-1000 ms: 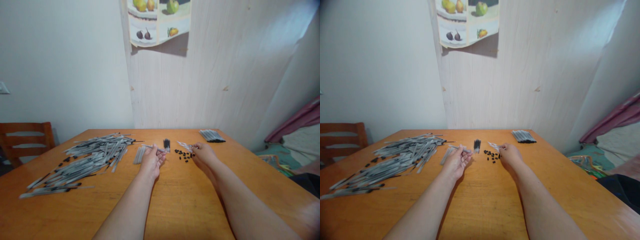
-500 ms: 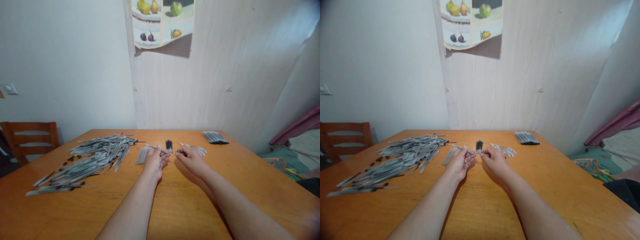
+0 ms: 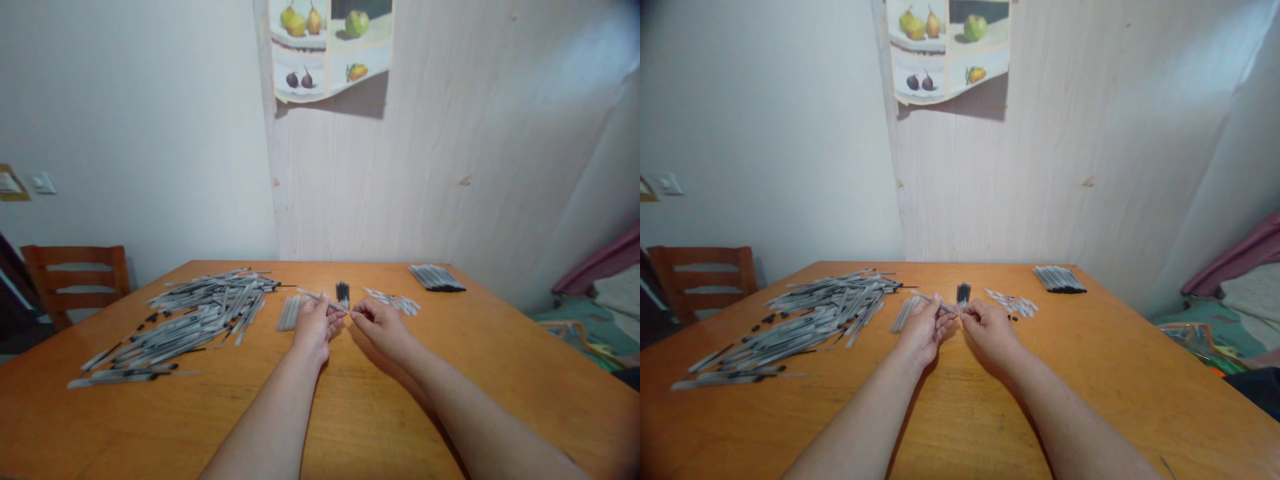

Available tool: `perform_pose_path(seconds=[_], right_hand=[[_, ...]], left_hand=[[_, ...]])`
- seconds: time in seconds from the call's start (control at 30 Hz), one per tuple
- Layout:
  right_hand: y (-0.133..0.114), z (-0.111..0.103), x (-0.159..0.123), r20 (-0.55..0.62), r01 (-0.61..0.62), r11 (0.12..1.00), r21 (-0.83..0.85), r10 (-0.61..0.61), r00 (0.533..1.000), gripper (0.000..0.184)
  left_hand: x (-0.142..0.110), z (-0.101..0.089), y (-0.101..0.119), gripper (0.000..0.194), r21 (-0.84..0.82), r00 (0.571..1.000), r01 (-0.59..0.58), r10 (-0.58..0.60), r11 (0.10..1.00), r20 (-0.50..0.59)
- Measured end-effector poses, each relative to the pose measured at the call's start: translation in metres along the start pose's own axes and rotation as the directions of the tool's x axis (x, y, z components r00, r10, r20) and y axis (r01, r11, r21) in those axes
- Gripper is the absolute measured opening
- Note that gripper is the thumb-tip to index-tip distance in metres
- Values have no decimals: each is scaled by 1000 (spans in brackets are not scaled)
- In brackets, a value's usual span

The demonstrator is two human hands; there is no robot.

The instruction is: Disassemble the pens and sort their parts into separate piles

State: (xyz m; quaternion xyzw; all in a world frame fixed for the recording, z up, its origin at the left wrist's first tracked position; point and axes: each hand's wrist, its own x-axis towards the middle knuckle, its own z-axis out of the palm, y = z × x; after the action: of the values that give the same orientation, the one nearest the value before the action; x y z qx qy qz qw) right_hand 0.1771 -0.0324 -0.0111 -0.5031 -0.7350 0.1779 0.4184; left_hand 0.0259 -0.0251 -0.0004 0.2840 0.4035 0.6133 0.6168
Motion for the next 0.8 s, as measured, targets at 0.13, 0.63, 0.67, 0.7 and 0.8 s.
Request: perform_pose_path(seconds=[0.13,0.63,0.67,0.7,0.8], right_hand=[[2,-2,1,-1,-1,998,-56,1,1000,16],[4,-40,4,41,-79,995,-61,82,996,14],[7,-42,5,32,-99,993,-58,101,994,15],[10,-43,5,13,-112,992,-63,113,994,15],[17,-43,7,-83,-150,976,-157,138,987,19]], left_hand=[[2,-2,2,21,-5,1000,-11,11,1000,-11],[25,-32,35,33,-139,946,-204,159,969,-282],[26,-34,37,33,-139,936,-221,171,965,-306],[27,-35,38,33,-138,929,-234,180,962,-323],[29,-36,38,32,-140,927,-244,188,960,-325]])
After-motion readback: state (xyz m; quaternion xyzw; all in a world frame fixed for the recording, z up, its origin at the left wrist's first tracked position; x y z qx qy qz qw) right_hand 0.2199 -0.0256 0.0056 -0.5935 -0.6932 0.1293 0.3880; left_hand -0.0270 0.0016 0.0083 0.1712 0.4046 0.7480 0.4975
